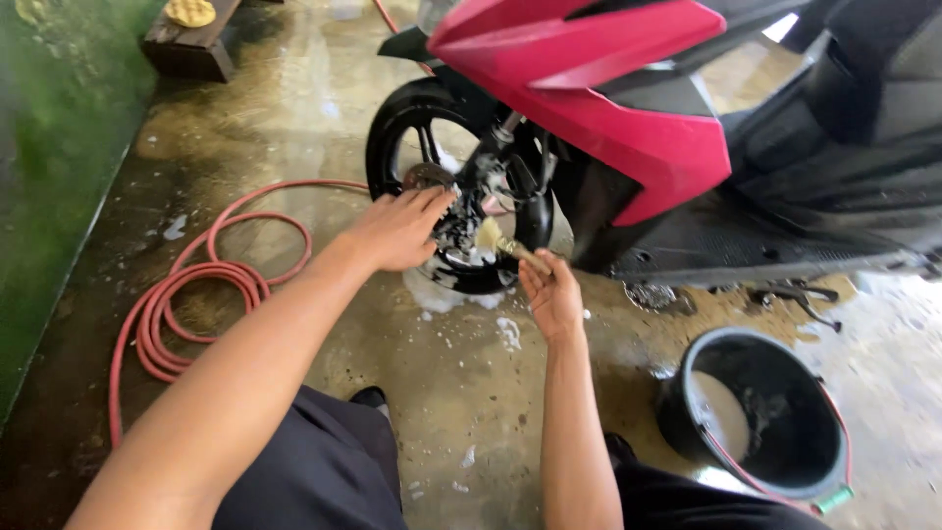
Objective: Scrubbing the front wheel and fork of a motorcycle with a brush and soapy water.
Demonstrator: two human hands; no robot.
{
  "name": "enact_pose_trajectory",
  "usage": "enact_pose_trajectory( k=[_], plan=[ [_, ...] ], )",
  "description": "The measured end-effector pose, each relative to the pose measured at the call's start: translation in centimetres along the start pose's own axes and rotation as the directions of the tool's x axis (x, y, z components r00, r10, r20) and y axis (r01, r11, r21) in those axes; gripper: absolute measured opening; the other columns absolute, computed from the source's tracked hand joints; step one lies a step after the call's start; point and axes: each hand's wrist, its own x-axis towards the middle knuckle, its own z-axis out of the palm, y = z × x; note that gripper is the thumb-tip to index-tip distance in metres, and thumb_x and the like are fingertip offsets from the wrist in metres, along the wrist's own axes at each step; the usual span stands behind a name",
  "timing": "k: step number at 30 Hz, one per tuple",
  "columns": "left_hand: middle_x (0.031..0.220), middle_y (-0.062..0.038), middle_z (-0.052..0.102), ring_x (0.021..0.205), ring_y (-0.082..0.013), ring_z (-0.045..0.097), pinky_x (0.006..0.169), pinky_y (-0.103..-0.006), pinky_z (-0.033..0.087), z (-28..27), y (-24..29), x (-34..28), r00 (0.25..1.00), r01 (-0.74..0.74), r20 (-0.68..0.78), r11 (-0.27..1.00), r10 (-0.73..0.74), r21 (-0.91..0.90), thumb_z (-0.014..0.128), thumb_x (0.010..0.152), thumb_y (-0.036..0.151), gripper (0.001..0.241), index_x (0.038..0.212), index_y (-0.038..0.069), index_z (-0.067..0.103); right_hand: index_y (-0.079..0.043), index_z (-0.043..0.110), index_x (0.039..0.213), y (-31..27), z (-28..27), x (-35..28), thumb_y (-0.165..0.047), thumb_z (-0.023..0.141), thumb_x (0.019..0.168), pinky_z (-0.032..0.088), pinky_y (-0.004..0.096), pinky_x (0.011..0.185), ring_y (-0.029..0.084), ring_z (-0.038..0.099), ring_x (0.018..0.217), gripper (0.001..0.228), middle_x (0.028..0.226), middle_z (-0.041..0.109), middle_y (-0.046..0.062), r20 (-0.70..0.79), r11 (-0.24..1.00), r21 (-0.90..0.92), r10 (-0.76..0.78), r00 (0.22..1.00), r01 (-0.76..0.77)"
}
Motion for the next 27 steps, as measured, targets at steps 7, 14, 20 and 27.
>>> enact_pose_trajectory(
  k=[7,14,20,27],
  plan=[
    [0.189,-0.026,0.037,0.168,-0.0433,0.049,0.127,-0.0633,0.049,6.7,-2.8,3.9,0.998,0.050,0.035,0.999,-0.050,-0.006,0.069,0.107,0.039,0.094,0.185,0.006,0.028,0.000,0.071,0.112,2.3,2.1,-1.6,-0.015,0.064,0.097,0.056,0.045,0.101,0.031,0.072,0.105,0.023,0.108,0.069,0.018,-0.083,0.980,-0.169,-0.116,0.990,0.100],
    [0.191,-0.033,0.027,0.170,-0.0490,0.042,0.131,-0.0670,0.044,3.2,-0.8,6.3,0.998,0.060,0.007,0.961,-0.060,-0.269,0.066,0.110,0.033,0.095,0.186,-0.003,0.023,0.006,0.070,0.104,2.8,2.8,-1.6,0.001,0.073,0.086,0.058,0.044,0.096,0.033,0.073,0.097,0.020,0.093,0.069,0.018,-0.046,0.931,-0.299,-0.232,0.972,0.208],
    [0.192,-0.036,0.020,0.172,-0.0530,0.038,0.132,-0.0671,0.043,3.1,0.3,8.2,0.997,0.080,0.054,0.869,-0.062,-0.488,0.056,0.116,0.029,0.089,0.188,-0.005,0.017,0.008,0.073,0.110,1.6,4.7,-2.1,0.001,0.069,0.082,0.064,0.041,0.083,0.027,0.074,0.082,0.029,0.084,0.070,0.016,-0.091,0.859,-0.455,-0.306,0.948,0.233],
    [0.189,-0.039,0.019,0.176,-0.0617,0.019,0.142,-0.0781,0.023,1.4,0.9,7.6,0.983,0.079,0.007,0.394,-0.182,-0.916,0.053,0.124,0.055,0.092,0.185,-0.007,0.021,0.007,0.077,0.101,1.0,4.4,-2.9,0.001,0.066,0.080,0.063,0.039,0.082,0.025,0.073,0.080,0.025,0.084,0.073,0.020,-0.070,0.797,-0.556,-0.329,0.942,0.236]
  ],
)
